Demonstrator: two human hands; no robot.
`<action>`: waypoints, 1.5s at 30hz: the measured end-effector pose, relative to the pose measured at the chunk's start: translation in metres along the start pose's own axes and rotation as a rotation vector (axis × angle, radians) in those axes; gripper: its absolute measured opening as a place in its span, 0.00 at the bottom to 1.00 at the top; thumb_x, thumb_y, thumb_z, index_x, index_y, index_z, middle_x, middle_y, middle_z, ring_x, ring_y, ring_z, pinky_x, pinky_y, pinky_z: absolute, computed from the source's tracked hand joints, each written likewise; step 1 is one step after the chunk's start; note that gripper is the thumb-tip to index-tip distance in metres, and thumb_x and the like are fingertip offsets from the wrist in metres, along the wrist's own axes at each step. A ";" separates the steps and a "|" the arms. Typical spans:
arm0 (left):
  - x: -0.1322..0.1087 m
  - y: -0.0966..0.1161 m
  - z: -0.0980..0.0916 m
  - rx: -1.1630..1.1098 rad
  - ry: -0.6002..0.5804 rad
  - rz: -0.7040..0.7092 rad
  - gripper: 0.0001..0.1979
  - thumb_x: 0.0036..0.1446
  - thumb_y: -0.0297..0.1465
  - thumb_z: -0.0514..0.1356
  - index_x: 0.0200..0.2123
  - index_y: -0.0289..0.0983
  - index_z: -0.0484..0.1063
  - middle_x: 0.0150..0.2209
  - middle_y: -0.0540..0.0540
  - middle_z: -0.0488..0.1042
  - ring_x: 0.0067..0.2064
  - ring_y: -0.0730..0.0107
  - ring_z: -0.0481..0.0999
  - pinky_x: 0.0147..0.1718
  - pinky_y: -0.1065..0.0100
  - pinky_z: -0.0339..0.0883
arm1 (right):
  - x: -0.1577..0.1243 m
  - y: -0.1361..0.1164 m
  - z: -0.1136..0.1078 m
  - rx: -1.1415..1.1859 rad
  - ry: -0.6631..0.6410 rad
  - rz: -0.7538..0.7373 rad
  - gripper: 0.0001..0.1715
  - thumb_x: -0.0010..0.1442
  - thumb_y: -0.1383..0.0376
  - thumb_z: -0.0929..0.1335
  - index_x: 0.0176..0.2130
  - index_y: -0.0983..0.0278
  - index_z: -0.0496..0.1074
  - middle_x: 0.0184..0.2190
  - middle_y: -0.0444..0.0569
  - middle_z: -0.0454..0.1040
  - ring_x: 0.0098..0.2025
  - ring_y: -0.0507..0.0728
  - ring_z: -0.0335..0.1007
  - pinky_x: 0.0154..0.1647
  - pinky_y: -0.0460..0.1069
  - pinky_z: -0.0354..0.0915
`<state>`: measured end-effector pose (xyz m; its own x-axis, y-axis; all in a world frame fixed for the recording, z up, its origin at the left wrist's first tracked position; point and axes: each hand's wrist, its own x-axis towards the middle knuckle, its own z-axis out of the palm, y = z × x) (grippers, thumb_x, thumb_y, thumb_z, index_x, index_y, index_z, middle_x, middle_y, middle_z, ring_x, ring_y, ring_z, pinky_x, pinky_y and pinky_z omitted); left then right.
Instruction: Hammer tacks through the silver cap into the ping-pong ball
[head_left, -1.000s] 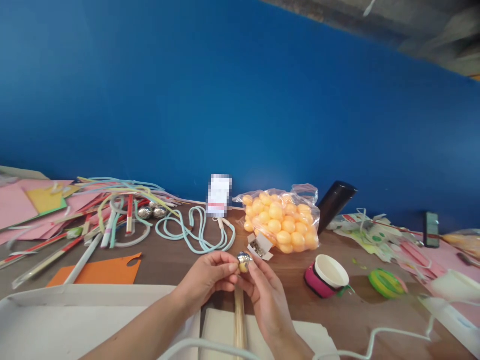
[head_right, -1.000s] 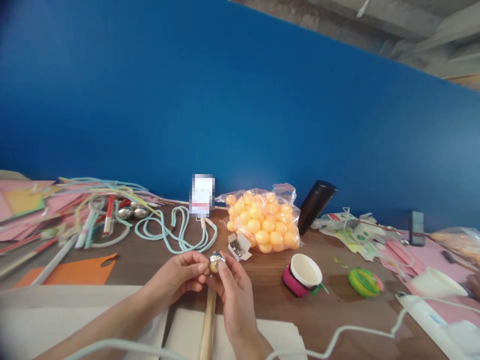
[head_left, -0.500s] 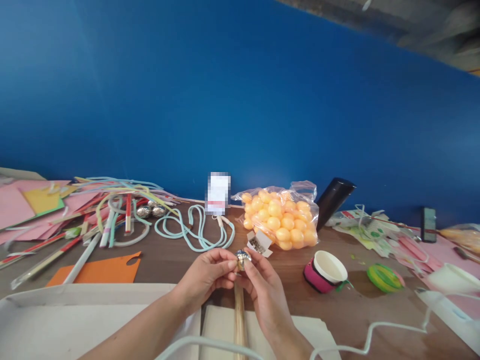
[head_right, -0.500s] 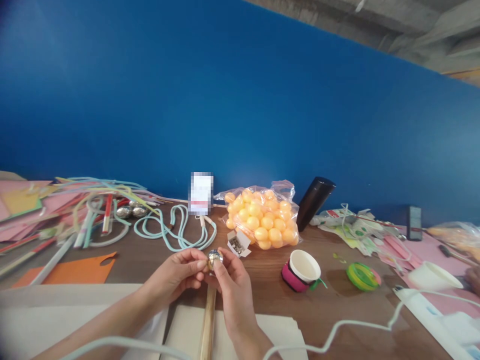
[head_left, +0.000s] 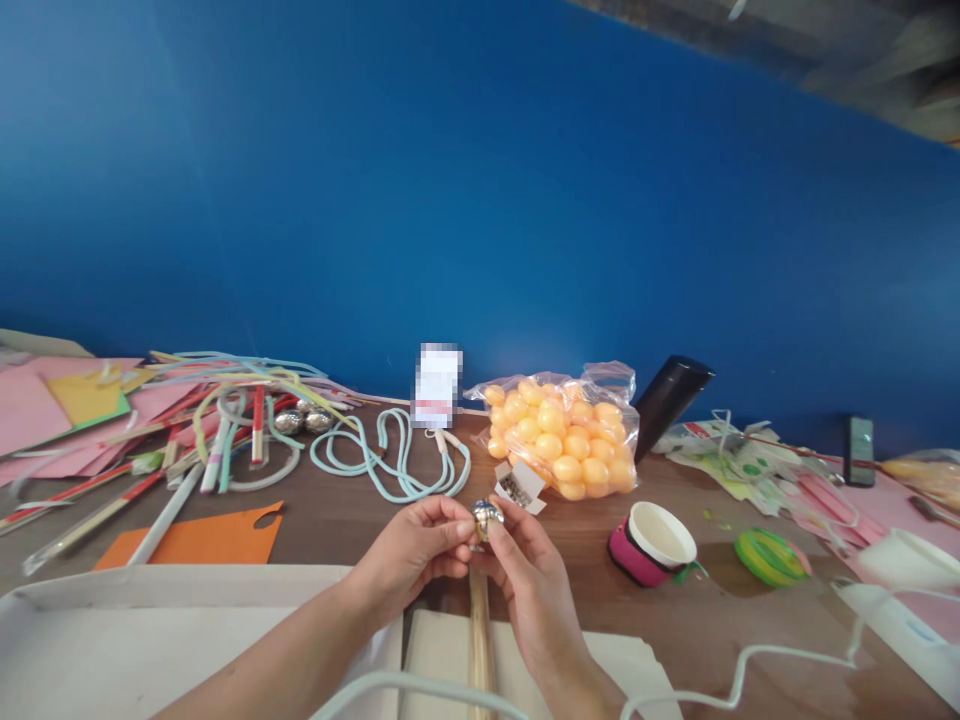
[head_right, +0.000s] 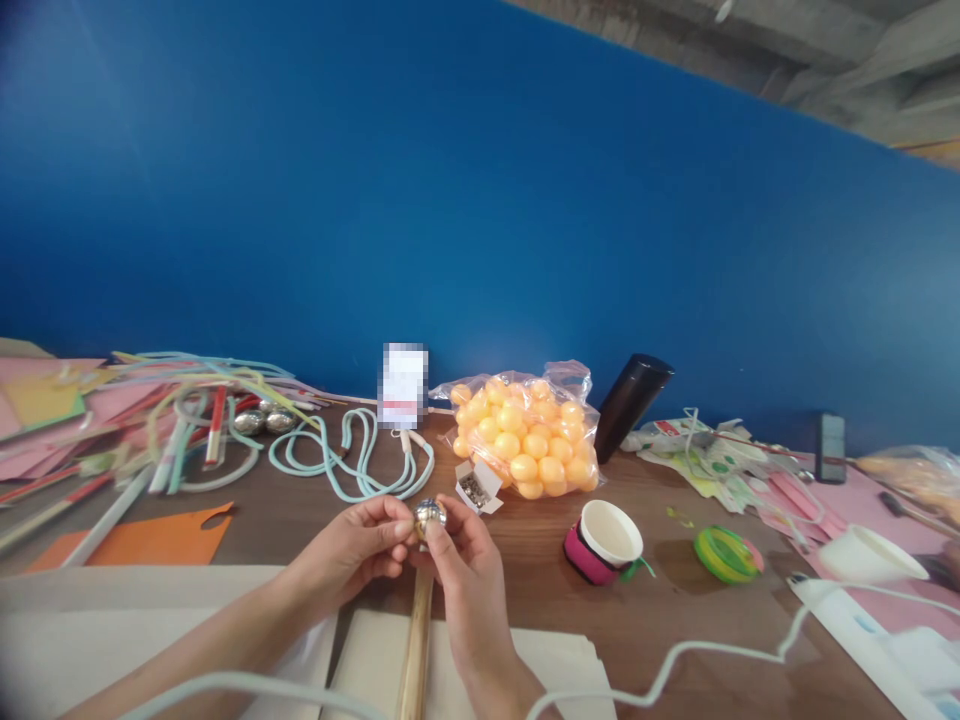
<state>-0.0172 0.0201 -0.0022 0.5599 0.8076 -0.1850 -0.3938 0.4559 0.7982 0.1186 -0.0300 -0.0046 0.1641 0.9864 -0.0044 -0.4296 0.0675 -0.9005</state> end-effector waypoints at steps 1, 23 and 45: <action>0.000 0.000 0.000 0.000 -0.004 -0.005 0.08 0.48 0.29 0.64 0.28 0.32 0.68 0.24 0.50 0.70 0.23 0.81 0.70 0.24 0.78 0.68 | 0.000 0.000 0.000 -0.001 -0.002 -0.001 0.16 0.58 0.65 0.68 0.47 0.63 0.67 0.44 0.49 0.72 0.43 0.59 0.71 0.44 0.58 0.69; -0.002 0.002 0.002 -0.020 -0.030 0.033 0.09 0.47 0.29 0.65 0.26 0.33 0.66 0.23 0.49 0.71 0.22 0.80 0.69 0.24 0.76 0.65 | -0.002 -0.002 0.000 -0.018 -0.045 -0.018 0.17 0.59 0.65 0.67 0.49 0.62 0.66 0.44 0.49 0.70 0.40 0.59 0.71 0.40 0.56 0.70; -0.004 0.002 0.003 -0.012 -0.065 0.058 0.08 0.49 0.29 0.63 0.27 0.33 0.66 0.25 0.49 0.71 0.23 0.80 0.68 0.26 0.74 0.66 | -0.002 -0.004 0.000 -0.023 -0.046 -0.018 0.17 0.59 0.65 0.67 0.48 0.62 0.67 0.42 0.50 0.71 0.37 0.57 0.72 0.38 0.56 0.70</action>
<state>-0.0178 0.0162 0.0018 0.5820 0.8069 -0.1007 -0.4356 0.4139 0.7993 0.1195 -0.0321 -0.0011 0.1301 0.9910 0.0318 -0.4060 0.0825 -0.9101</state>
